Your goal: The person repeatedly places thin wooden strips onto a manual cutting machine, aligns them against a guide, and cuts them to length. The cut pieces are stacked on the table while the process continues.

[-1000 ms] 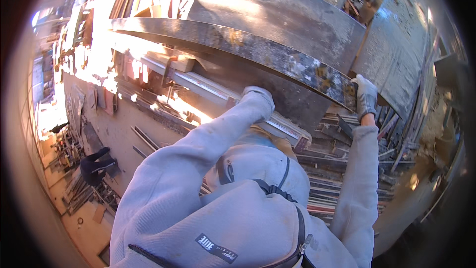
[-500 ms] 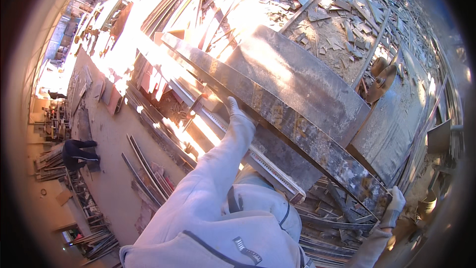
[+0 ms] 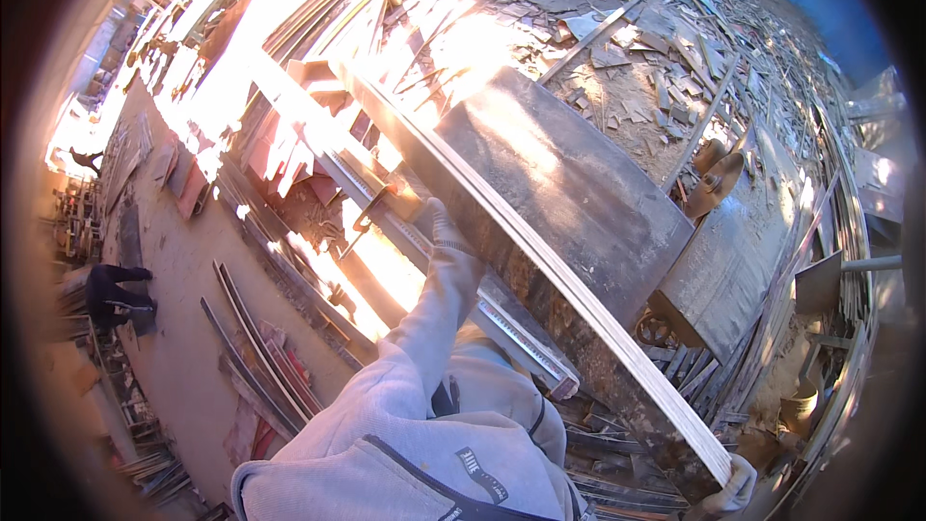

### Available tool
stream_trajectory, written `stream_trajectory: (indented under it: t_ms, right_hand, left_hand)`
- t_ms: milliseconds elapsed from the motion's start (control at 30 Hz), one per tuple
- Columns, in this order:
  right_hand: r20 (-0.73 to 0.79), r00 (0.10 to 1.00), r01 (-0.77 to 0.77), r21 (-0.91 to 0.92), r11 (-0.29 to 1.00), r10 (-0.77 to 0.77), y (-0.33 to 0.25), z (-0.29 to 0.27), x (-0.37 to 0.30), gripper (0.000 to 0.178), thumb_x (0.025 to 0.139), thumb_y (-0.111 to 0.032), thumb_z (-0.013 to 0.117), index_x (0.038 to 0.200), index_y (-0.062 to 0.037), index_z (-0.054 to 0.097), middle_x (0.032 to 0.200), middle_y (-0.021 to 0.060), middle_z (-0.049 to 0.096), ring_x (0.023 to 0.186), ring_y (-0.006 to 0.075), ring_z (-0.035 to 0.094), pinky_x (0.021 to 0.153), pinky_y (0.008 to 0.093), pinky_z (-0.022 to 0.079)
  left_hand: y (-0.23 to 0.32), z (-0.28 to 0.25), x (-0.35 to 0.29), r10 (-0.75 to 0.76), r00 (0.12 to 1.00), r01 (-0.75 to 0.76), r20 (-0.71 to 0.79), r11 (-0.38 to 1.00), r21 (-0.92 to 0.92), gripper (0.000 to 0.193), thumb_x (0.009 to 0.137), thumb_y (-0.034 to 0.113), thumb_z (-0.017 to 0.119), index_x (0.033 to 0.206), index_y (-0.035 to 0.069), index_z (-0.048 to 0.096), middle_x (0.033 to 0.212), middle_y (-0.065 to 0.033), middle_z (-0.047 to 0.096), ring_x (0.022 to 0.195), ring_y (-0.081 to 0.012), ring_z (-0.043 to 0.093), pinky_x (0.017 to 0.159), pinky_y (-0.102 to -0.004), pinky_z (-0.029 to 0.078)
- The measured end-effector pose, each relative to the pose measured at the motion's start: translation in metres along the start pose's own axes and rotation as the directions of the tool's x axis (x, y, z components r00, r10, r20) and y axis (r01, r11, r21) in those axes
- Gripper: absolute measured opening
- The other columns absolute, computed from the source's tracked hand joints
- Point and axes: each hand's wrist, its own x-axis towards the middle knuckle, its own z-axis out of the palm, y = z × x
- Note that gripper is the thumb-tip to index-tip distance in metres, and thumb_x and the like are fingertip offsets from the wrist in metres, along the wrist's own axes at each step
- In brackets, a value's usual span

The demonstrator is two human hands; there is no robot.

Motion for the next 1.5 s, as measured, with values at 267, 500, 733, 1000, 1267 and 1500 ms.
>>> stream_trajectory:
  t_ms: [267,500,733,1000,1267,1500]
  right_hand:
    - [-0.454,0.862,0.106,-0.275,0.955,-0.227,-0.014,-0.051,-0.088,0.042,0.107,-0.037,0.061,0.091,-0.0024,0.077,0.093,0.0172,0.077,0.079,0.0372,0.077,0.07,0.0476,0.063]
    - [-0.571,0.816,-0.064,-0.233,0.97,-0.084,0.084,-0.064,-0.226,0.062,0.11,-0.052,0.044,0.116,0.0037,0.07,0.114,0.0211,0.074,0.101,0.0383,0.073,0.091,0.0499,0.058]
    - [-0.477,0.874,-0.124,-0.038,0.992,0.091,0.166,0.082,-0.375,0.09,0.113,-0.067,0.026,0.142,0.0098,0.063,0.134,0.025,0.071,0.123,0.0394,0.069,0.111,0.0522,0.054]
    - [0.191,0.57,-0.672,-0.452,0.587,0.799,0.069,0.282,-0.345,0.053,0.112,-0.046,0.054,0.145,-0.0061,0.065,0.139,0.029,0.07,0.126,0.0492,0.068,0.107,0.0545,0.056]
    - [0.023,0.992,0.077,0.676,0.733,-0.125,-0.246,0.197,-0.056,0.112,0.097,-0.081,0.065,0.171,-0.0031,0.034,0.153,0.0288,0.061,0.138,0.0397,0.064,0.116,0.0523,0.052]
    - [-0.049,0.909,-0.125,0.916,-0.382,-0.414,-0.346,0.156,-0.009,0.105,0.101,-0.064,0.072,0.174,-0.0036,0.026,0.166,0.025,0.049,0.147,0.0354,0.057,0.122,0.0535,0.049]
  left_hand:
    - [-0.026,0.039,-0.082,-0.141,0.943,0.182,0.302,0.977,-0.113,0.083,0.096,0.07,0.072,0.153,0.013,0.057,0.149,-0.0126,0.063,0.139,-0.0362,0.058,0.117,-0.0593,0.049]
    - [-0.04,0.047,-0.143,-0.221,0.826,0.316,0.519,0.943,-0.103,0.072,0.097,0.065,0.075,0.147,0.014,0.065,0.141,-0.0114,0.07,0.134,-0.0349,0.063,0.114,-0.058,0.052]
    - [0.008,0.052,-0.168,-0.355,0.64,0.465,0.682,0.885,0.025,0.073,0.097,0.064,0.076,0.15,0.015,0.065,0.14,-0.0104,0.072,0.13,-0.0346,0.068,0.108,-0.0562,0.058]
    - [0.076,0.123,-0.229,-0.259,0.27,0.388,0.927,0.911,0.142,0.089,0.095,0.068,0.077,0.157,0.009,0.055,0.144,-0.0104,0.069,0.132,-0.0317,0.067,0.112,-0.0503,0.056]
    - [0.15,0.112,-0.266,-0.303,0.409,-0.359,0.861,0.814,0.457,0.091,0.092,0.072,0.081,0.141,-0.003,0.066,0.124,-0.0101,0.073,0.117,-0.02,0.067,0.103,-0.0379,0.053]
    - [0.184,0.05,-0.268,-0.294,0.442,-0.697,0.848,0.483,0.531,0.089,0.085,0.066,0.091,0.131,-0.003,0.06,0.118,-0.0186,0.078,0.113,-0.0261,0.074,0.097,-0.0411,0.059]
